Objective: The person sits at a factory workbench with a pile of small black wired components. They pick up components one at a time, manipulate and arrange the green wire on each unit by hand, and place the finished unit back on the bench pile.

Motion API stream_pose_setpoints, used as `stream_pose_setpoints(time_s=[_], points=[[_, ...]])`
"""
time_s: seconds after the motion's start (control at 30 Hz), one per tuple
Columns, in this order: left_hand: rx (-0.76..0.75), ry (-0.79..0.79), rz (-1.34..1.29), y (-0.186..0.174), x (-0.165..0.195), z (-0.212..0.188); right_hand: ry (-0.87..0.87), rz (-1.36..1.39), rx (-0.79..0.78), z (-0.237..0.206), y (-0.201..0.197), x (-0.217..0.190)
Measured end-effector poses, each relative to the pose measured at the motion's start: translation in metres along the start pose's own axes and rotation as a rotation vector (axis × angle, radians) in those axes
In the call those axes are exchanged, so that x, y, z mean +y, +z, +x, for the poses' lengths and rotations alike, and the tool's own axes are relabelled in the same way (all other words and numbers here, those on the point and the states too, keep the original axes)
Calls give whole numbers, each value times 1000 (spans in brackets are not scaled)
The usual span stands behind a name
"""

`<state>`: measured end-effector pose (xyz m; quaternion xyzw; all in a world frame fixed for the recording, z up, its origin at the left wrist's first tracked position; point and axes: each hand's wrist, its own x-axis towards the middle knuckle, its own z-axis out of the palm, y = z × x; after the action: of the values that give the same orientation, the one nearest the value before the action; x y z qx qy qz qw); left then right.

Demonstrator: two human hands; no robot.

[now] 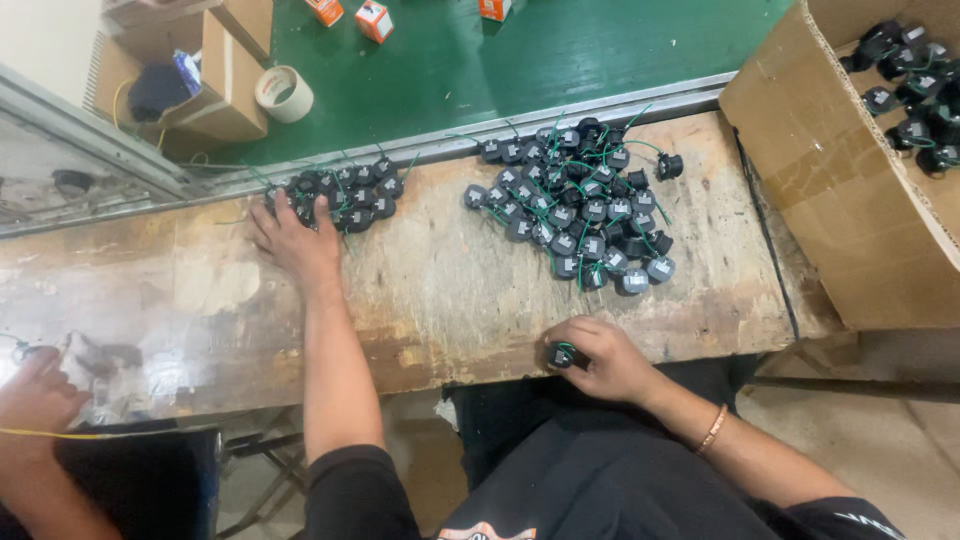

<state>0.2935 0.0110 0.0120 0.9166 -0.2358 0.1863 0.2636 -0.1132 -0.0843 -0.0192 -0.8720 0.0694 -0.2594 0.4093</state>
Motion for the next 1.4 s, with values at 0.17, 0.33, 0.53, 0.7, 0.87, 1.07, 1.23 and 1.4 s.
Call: stream_pose_setpoints(time_s=[0.17,0.33,0.53,0.7,0.87,1.07,1.23,1.4], points=[[-75,-93,-22,-12,5,39,9,56,3,0,-2,2],[-269,43,-106,-1,0,62,23,9,10,0,-1,4],[-305,211,-157,11,0,29,10,-33,-12,2,9,4],[-413,202,-84,24,50,-26,2,-41,-5,2,10,2],[-430,297,-240,42,105,-86,-6,-53,-5,2,11,4],[-332,402,-507,46,112,-127,7,-13,-13,-3,7,7],[-148,437,-654,34,105,-155,-41,30,-3,-7,-3,9],[-26,299,-762,24,92,-183,-41,19,16,-15,-7,12]])
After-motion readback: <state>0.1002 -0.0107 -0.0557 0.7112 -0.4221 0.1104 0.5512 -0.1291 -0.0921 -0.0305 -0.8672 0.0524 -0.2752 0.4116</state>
